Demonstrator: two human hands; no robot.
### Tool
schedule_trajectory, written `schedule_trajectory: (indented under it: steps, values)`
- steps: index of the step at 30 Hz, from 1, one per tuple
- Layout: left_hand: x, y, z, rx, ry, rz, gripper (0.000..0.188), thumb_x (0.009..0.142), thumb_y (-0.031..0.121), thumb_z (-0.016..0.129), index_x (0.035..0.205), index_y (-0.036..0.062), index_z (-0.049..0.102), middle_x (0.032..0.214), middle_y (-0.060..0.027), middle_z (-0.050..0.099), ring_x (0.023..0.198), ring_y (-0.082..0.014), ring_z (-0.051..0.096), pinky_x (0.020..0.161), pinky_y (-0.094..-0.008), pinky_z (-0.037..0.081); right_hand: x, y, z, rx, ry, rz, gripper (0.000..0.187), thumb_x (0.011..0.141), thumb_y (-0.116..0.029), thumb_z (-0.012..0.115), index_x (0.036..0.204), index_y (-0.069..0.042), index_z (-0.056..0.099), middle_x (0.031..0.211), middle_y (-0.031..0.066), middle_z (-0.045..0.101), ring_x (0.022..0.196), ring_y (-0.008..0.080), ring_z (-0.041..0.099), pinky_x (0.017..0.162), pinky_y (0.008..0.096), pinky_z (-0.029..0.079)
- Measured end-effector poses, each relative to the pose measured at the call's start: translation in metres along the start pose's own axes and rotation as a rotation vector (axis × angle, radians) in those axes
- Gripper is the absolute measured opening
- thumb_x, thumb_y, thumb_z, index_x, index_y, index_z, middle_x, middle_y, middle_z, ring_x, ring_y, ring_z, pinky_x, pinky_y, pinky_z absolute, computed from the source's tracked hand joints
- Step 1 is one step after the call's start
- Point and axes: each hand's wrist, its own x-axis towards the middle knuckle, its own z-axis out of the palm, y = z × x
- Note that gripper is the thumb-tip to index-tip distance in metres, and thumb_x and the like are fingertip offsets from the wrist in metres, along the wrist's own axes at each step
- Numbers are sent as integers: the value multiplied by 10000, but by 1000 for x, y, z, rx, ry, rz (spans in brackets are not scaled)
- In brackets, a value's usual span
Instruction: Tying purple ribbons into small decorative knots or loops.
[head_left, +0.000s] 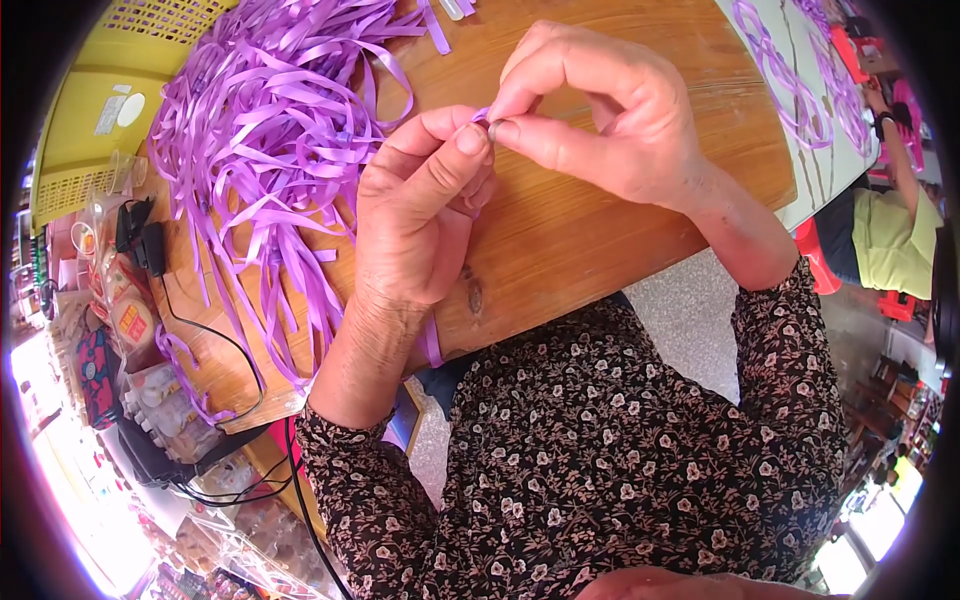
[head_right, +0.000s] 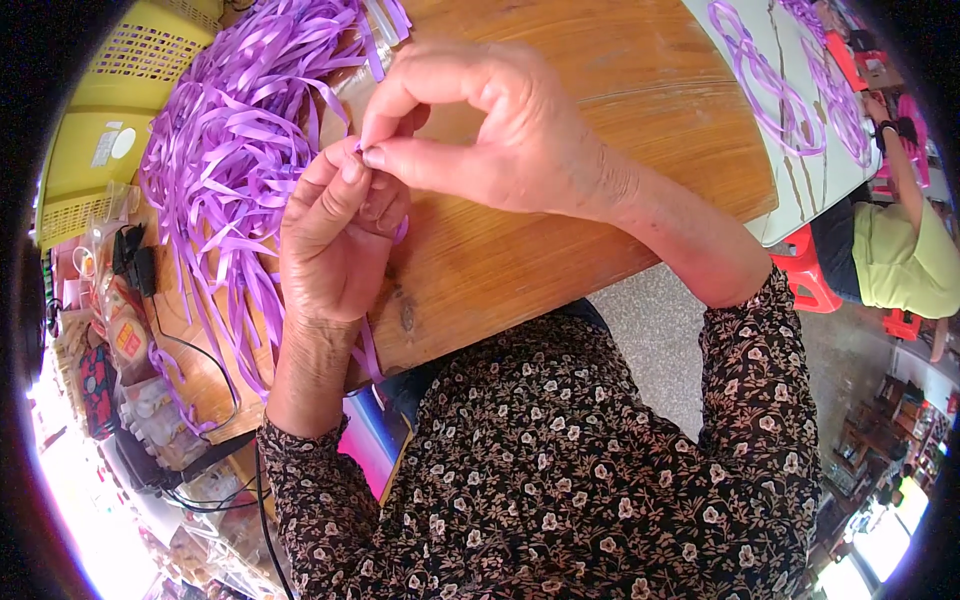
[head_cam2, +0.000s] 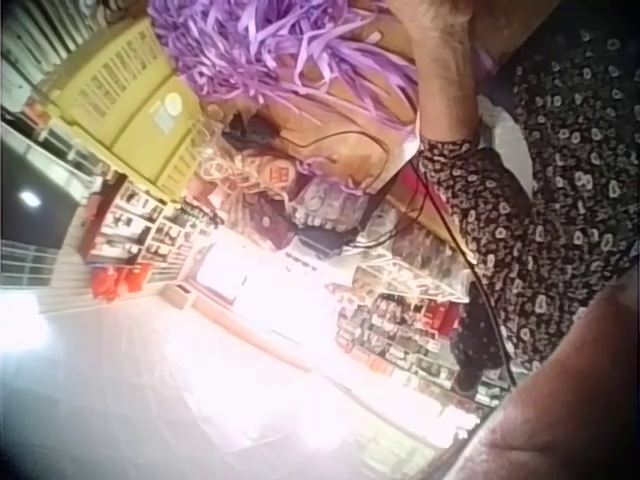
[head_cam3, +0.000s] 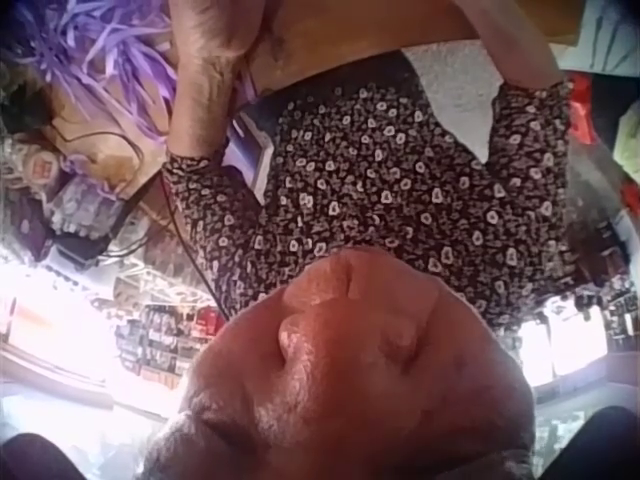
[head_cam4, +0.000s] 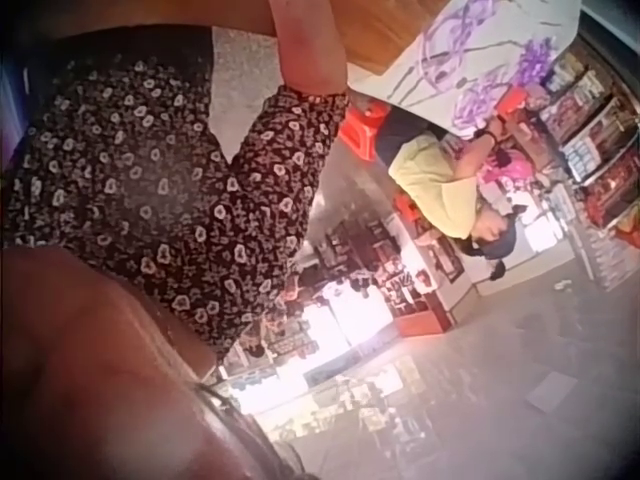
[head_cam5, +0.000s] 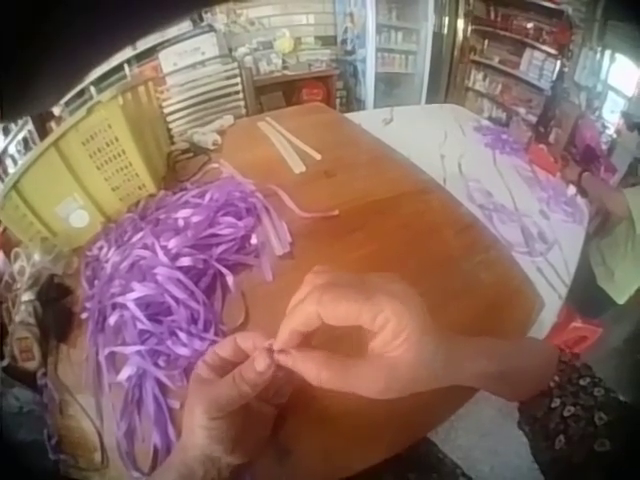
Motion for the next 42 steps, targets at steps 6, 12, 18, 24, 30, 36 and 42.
schedule_trajectory:
  steps: [6, 12, 18, 24, 30, 36, 42]
  values:
    - [-6, 6, 11, 332, 110, 106, 170, 824, -8, 641, 989, 30, 622, 782, 39, 577, 589, -7, 426, 484, -149, 303, -2, -3, -5, 503, 15, 464, 69, 798, -29, 667, 857, -10, 637, 814, -5, 613, 803, 57, 565, 738, 212, 459]
    - [-9, 4, 19, 474, 250, 139, 108, 860, 26, 604, 965, 15, 626, 635, 46, 499, 485, -31, 322, 443, -194, 243, -3, -5, -7, 444, -68, 493, 83, 825, 29, 604, 908, 28, 603, 878, 26, 587, 831, 78, 565, 746, 202, 465]
    - [-11, 11, 16, 393, 226, 115, 88, 806, 73, 700, 888, 60, 671, 727, 56, 607, 565, 3, 462, 485, -139, 336, 1, -6, -9, 368, -90, 458, 92, 839, -6, 616, 925, 25, 606, 887, 29, 593, 832, 87, 561, 739, 222, 466]
    - [-6, 11, 15, 389, 261, 90, 90, 819, 92, 689, 899, 53, 677, 713, 54, 599, 546, 2, 452, 483, -154, 330, 10, -4, -5, -248, -87, -109, 312, 718, -72, 737, 1012, -29, 640, 882, 59, 600, 833, 193, 574, 730, 288, 467]
    - [-9, 11, 15, 495, 229, -16, 102, 885, 104, 604, 925, 40, 673, 659, 58, 559, 524, -4, 429, 456, -159, 284, 0, 4, -4, -451, -89, -264, 280, 692, -116, 741, 965, -108, 681, 858, 21, 592, 787, 209, 553, 701, 339, 430]
    - [-12, 7, 20, 586, 249, 76, 107, 895, 86, 588, 952, 22, 653, 687, 58, 555, 541, -2, 430, 472, -151, 305, -4, 2, -11, -561, -111, -292, 179, 721, -148, 694, 889, -96, 660, 826, 7, 559, 792, 189, 533, 703, 348, 393]
    - [-8, 7, 18, 728, 295, 116, 46, 884, 49, 591, 895, 25, 629, 678, 47, 557, 522, -8, 458, 462, -145, 331, -4, -4, -13, -610, -151, -231, 144, 705, -151, 691, 784, -107, 579, 815, 7, 526, 814, 193, 518, 728, 346, 382]
